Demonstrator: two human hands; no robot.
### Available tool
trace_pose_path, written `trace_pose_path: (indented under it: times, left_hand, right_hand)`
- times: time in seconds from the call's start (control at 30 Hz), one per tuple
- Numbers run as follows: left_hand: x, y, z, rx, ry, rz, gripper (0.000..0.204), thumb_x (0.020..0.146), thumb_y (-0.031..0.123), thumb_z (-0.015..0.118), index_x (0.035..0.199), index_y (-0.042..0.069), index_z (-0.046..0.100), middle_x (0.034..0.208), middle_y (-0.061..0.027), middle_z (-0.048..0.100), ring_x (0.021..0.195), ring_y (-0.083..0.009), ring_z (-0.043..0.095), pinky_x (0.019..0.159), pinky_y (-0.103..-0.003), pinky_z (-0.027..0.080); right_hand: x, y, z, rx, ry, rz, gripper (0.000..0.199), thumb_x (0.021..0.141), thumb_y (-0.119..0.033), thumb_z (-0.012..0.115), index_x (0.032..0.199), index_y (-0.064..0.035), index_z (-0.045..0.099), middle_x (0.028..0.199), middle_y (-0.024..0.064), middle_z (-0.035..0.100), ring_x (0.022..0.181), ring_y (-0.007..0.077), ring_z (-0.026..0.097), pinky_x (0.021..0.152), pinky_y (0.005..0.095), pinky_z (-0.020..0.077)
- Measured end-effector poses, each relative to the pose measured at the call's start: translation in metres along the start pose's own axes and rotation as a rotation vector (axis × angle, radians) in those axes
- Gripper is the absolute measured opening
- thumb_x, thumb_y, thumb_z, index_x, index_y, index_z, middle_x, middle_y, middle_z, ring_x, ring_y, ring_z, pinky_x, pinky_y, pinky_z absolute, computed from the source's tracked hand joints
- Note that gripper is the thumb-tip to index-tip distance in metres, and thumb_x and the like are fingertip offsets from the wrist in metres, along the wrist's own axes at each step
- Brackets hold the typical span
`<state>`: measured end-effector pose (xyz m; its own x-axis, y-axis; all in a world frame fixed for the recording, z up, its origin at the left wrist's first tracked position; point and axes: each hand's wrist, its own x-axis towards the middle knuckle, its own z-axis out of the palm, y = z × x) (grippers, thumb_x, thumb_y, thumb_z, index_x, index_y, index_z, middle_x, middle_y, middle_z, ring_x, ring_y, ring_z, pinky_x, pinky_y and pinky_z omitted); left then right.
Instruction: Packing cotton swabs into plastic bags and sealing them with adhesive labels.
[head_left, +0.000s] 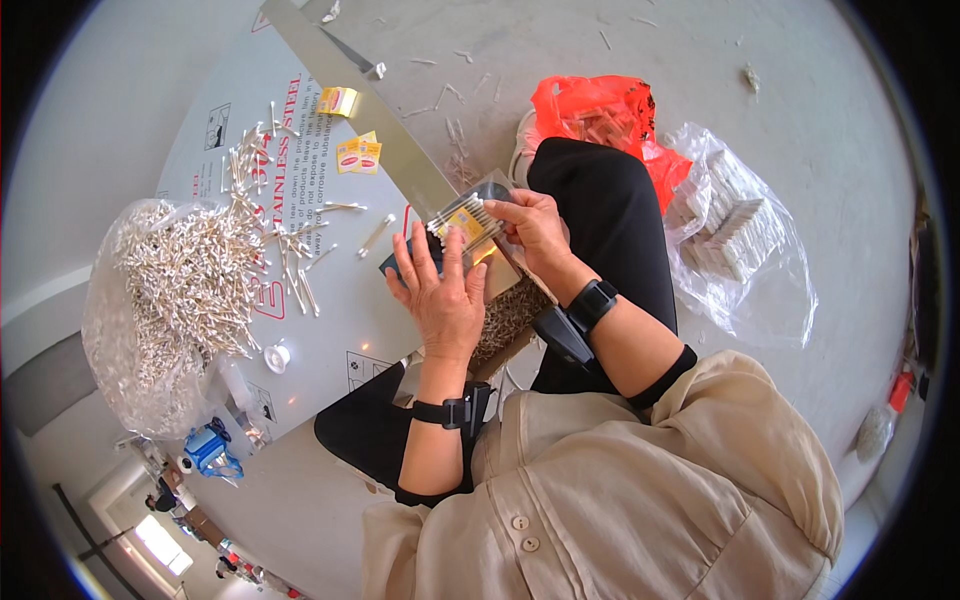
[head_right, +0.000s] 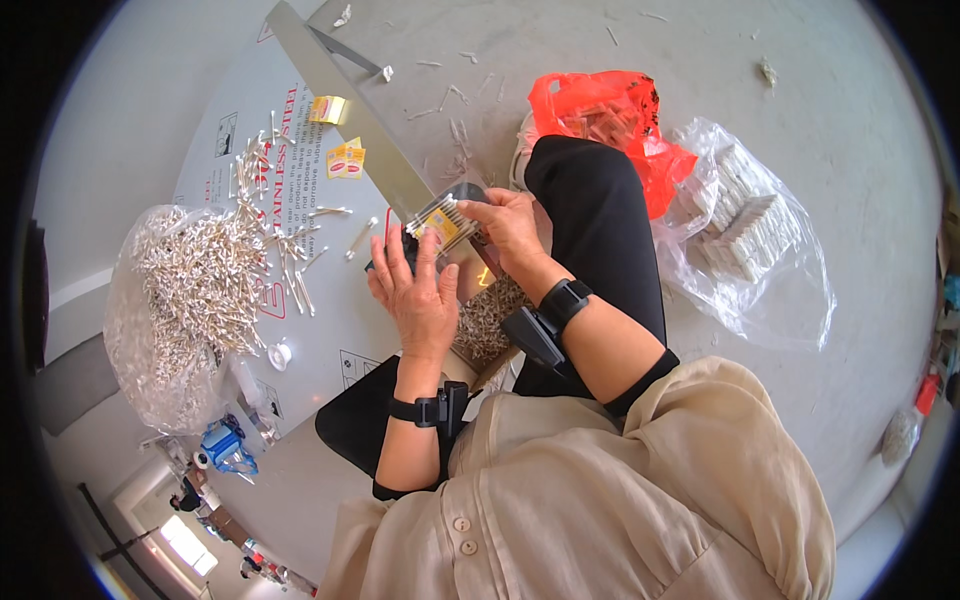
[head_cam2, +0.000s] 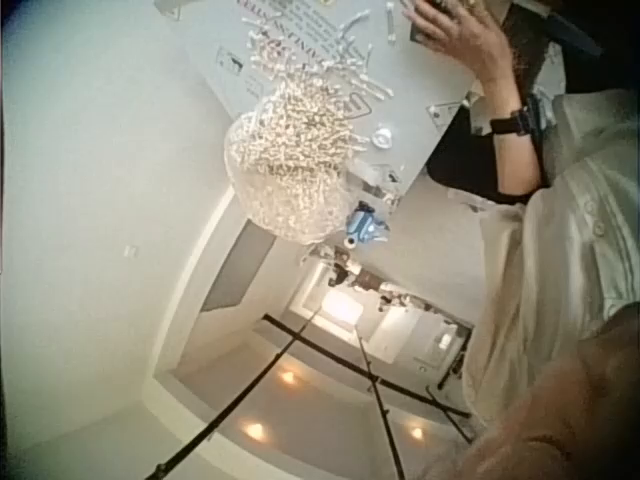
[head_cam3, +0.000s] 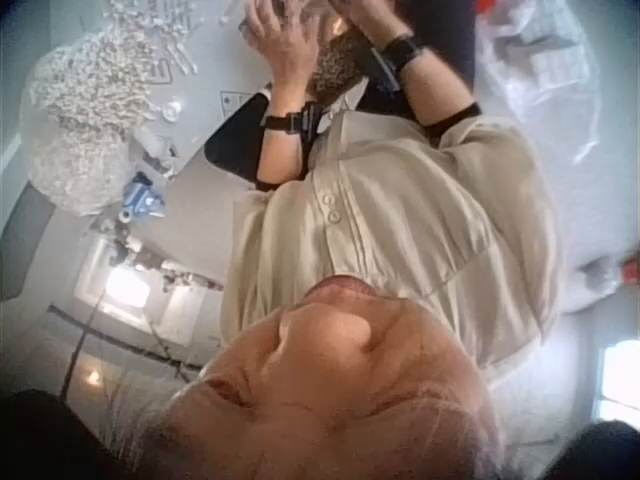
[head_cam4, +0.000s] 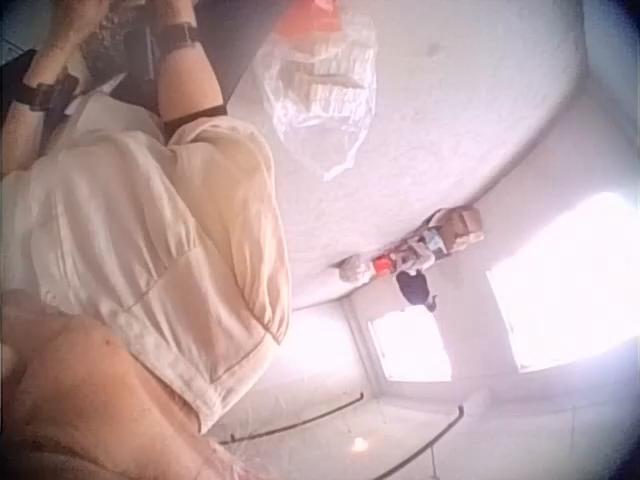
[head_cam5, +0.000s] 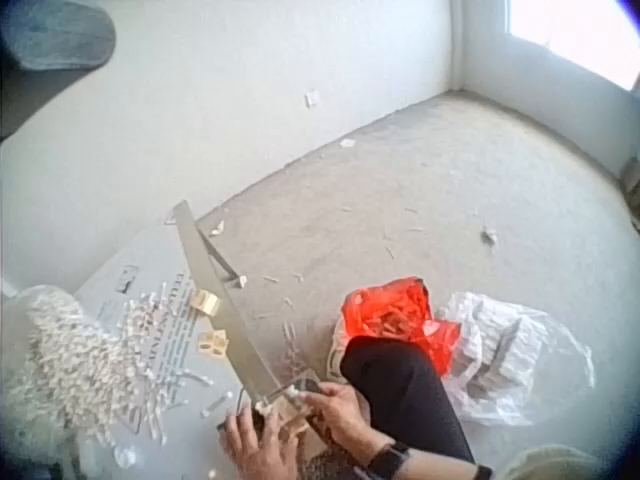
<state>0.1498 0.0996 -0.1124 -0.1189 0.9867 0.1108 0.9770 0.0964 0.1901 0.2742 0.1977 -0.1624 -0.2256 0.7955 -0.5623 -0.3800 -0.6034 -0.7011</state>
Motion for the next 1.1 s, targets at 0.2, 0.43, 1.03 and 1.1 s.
trace_pose_path:
  times: [0.2,0.43,1.03,1.1]
  left_hand:
    - [-0.005,-0.009,0.002,0.007,0.109,-0.003,0.039,0.090,0.027,0.063,0.124,0.008,0.058,0.144,-0.0172,0.043,0.139,-0.0409,0.028,0.110,-0.055,0.023]
    - [0.008,-0.015,0.008,-0.131,0.059,-0.121,0.057,0.091,0.033,0.061,0.137,0.005,0.044,0.148,-0.0179,0.035,0.142,-0.0407,0.023,0.112,-0.055,0.020]
    - [-0.006,-0.009,0.011,0.021,0.050,-0.087,0.072,0.092,0.046,0.056,0.143,0.000,0.034,0.150,-0.0185,0.031,0.143,-0.0378,0.021,0.112,-0.055,0.016]
    - [-0.006,-0.011,0.008,0.052,0.081,-0.046,0.062,0.091,0.039,0.060,0.137,0.001,0.043,0.145,-0.0174,0.039,0.139,-0.0377,0.029,0.110,-0.054,0.022]
  right_hand:
    - [0.005,0.006,-0.004,-0.016,0.011,-0.010,0.014,0.079,-0.011,0.076,0.070,-0.0082,0.065,0.060,-0.0053,0.052,0.051,0.0039,0.040,0.047,0.0205,0.0312]
    - [0.004,0.004,0.001,0.030,0.047,0.011,0.021,0.084,-0.018,0.076,0.069,-0.0085,0.065,0.061,-0.0054,0.054,0.050,0.0033,0.039,0.047,0.0211,0.0303]
    - [0.020,0.023,0.013,-0.562,0.200,-0.433,0.039,0.080,-0.031,0.077,0.071,0.0032,0.061,0.062,0.0215,0.056,0.051,0.0291,0.044,0.053,0.0389,0.0420]
    - [0.019,0.020,0.012,-0.588,0.187,-0.411,0.033,0.081,-0.028,0.077,0.076,0.0031,0.065,0.062,0.0125,0.059,0.055,0.0171,0.047,0.054,0.0330,0.0435]
